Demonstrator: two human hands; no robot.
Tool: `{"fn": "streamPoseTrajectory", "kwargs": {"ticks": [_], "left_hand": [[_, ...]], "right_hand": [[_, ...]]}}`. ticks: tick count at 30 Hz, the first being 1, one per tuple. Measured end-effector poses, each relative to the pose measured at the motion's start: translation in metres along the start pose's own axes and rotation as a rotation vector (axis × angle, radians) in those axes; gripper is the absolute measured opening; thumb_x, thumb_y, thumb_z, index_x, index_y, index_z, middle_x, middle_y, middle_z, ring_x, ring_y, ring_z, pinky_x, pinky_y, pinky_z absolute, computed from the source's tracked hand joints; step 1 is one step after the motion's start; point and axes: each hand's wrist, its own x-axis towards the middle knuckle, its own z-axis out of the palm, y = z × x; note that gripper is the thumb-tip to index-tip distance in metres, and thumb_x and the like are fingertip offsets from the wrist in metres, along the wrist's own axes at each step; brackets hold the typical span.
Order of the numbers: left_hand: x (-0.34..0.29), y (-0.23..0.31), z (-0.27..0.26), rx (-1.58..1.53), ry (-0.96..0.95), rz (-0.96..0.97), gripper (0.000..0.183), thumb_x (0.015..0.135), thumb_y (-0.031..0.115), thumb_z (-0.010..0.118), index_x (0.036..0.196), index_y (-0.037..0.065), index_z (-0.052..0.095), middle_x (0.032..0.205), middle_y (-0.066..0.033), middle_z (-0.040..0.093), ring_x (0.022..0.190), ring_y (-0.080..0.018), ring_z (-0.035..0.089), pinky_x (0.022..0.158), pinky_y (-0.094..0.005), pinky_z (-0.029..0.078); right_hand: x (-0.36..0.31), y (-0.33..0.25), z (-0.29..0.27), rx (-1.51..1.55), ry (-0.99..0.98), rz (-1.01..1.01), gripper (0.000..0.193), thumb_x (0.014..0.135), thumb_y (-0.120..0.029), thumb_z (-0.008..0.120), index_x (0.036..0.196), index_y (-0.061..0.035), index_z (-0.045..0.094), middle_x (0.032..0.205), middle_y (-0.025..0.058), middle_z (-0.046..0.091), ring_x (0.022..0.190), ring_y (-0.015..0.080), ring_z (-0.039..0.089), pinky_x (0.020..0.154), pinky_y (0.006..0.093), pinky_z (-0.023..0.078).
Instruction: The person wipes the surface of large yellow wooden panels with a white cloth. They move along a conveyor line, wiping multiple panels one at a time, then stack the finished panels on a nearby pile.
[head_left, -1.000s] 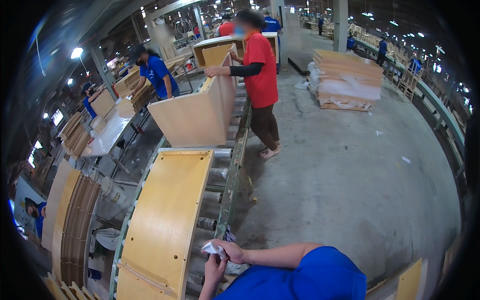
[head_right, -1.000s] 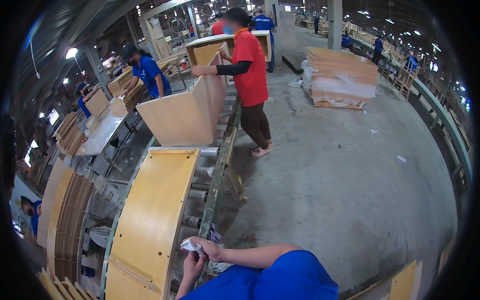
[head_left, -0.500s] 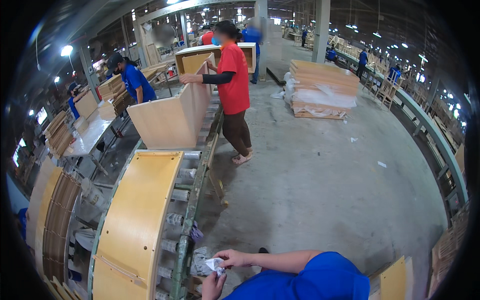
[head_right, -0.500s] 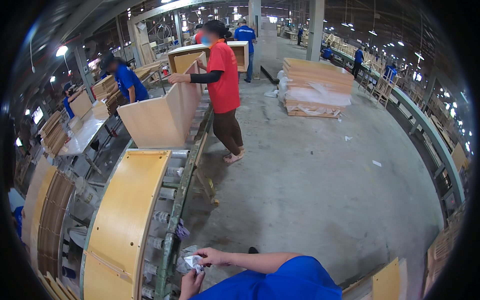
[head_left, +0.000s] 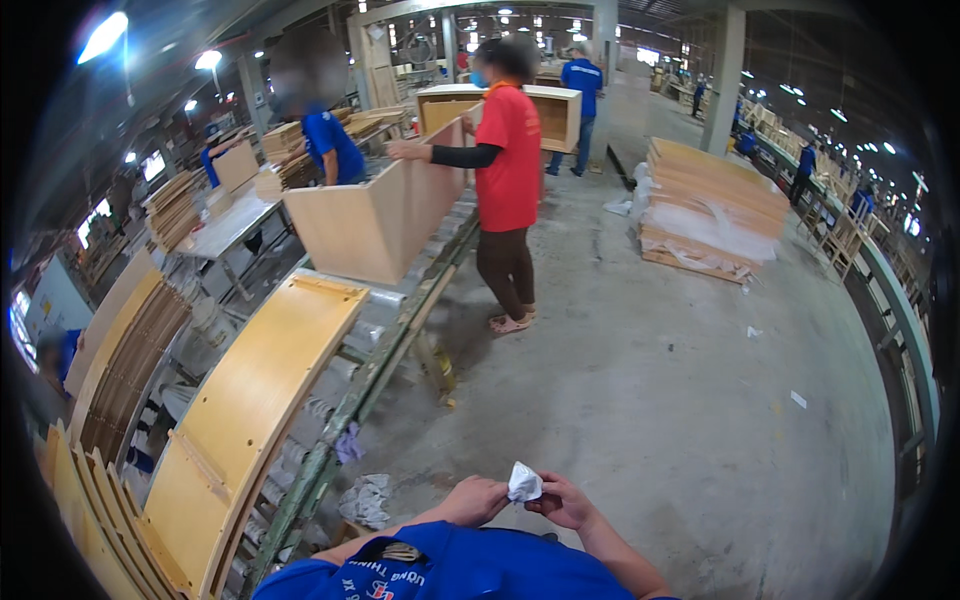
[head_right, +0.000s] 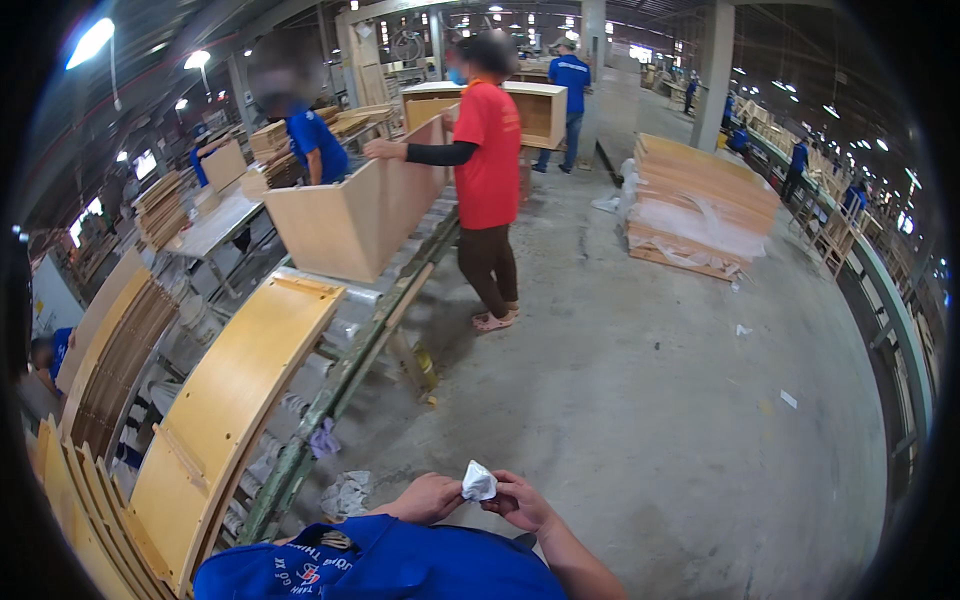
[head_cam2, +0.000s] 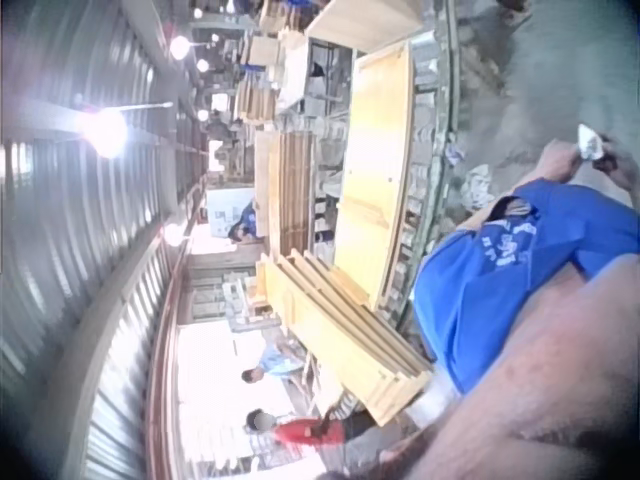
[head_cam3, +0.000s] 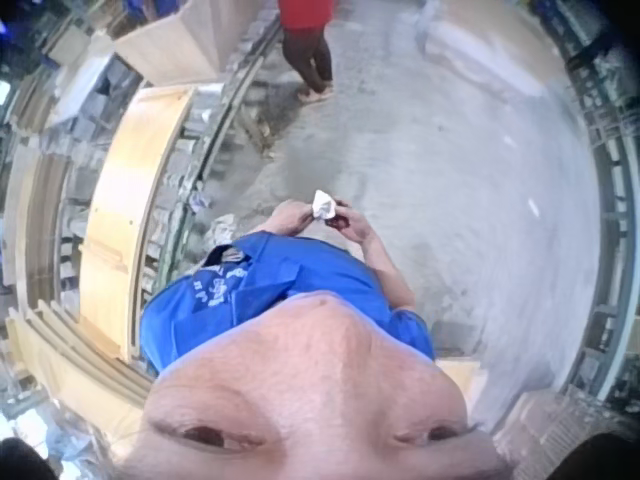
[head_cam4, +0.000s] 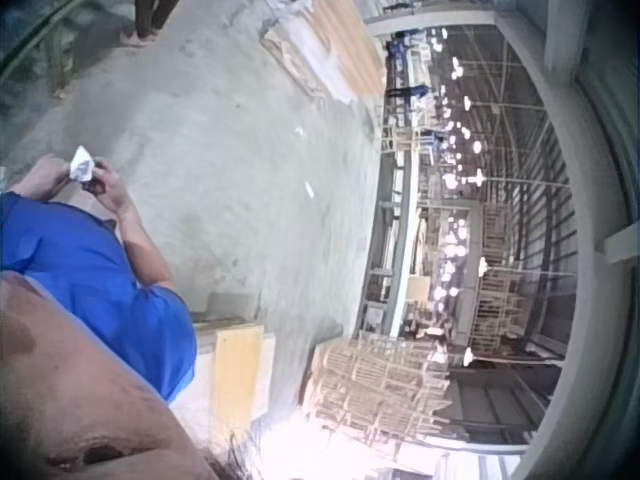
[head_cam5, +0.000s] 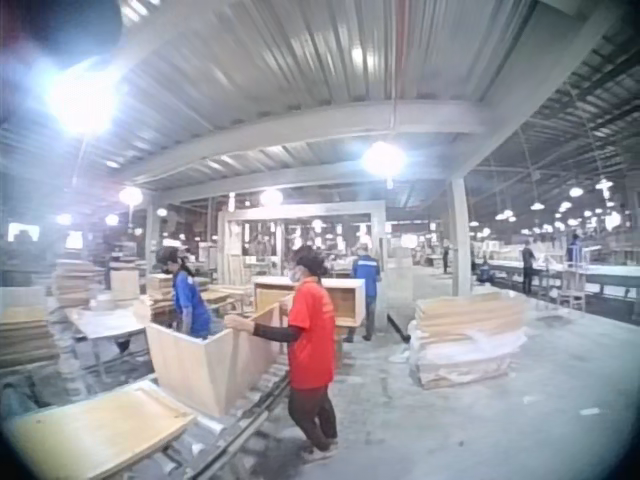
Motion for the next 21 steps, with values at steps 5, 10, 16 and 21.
{"fn": "streamPoseTrajectory", "kwargs": {"ticks": [5,10,16,21], "left_hand": [[0.112,0.033,0.034,0.049,-0.136,0.167,0.016,0.085,0.019,0.049,0.092,0.005,0.051,0.076,-0.0173,0.06,0.073,-0.0377,0.059,0.063,-0.0474,0.045],[0.195,0.058,0.032,-0.19,-0.3,0.03,0.027,0.086,0.022,0.048,0.107,0.006,0.048,0.087,-0.0209,0.061,0.081,-0.0403,0.058,0.069,-0.0474,0.046],[0.277,0.038,0.044,-0.269,-0.225,-0.002,0.026,0.085,0.021,0.051,0.107,0.009,0.047,0.087,-0.0183,0.061,0.078,-0.0395,0.058,0.065,-0.0465,0.045],[0.372,-0.001,0.026,-0.08,-0.222,0.086,0.022,0.088,0.022,0.046,0.103,0.007,0.049,0.089,-0.0169,0.062,0.079,-0.0376,0.059,0.066,-0.0464,0.046]], "right_hand": [[-0.049,-0.067,-0.059,-0.231,0.077,-0.072,0.03,0.085,-0.004,0.056,0.114,-0.001,0.051,0.1,0.0075,0.059,0.086,0.0167,0.057,0.075,0.0297,0.047],[-0.06,-0.13,-0.074,-0.595,0.321,-0.338,0.03,0.082,-0.001,0.059,0.112,-0.0006,0.055,0.089,0.0039,0.061,0.076,0.0112,0.056,0.068,0.0234,0.045],[-0.034,-0.209,-0.082,-0.784,0.42,-0.455,0.03,0.081,-0.004,0.061,0.11,-0.0012,0.055,0.09,0.0032,0.061,0.078,0.009,0.058,0.066,0.0233,0.046],[0.004,-0.281,-0.107,-0.889,0.429,-0.536,0.021,0.083,-0.007,0.061,0.102,-0.0003,0.056,0.081,0.0022,0.06,0.068,0.0074,0.053,0.06,0.0227,0.043]]}}
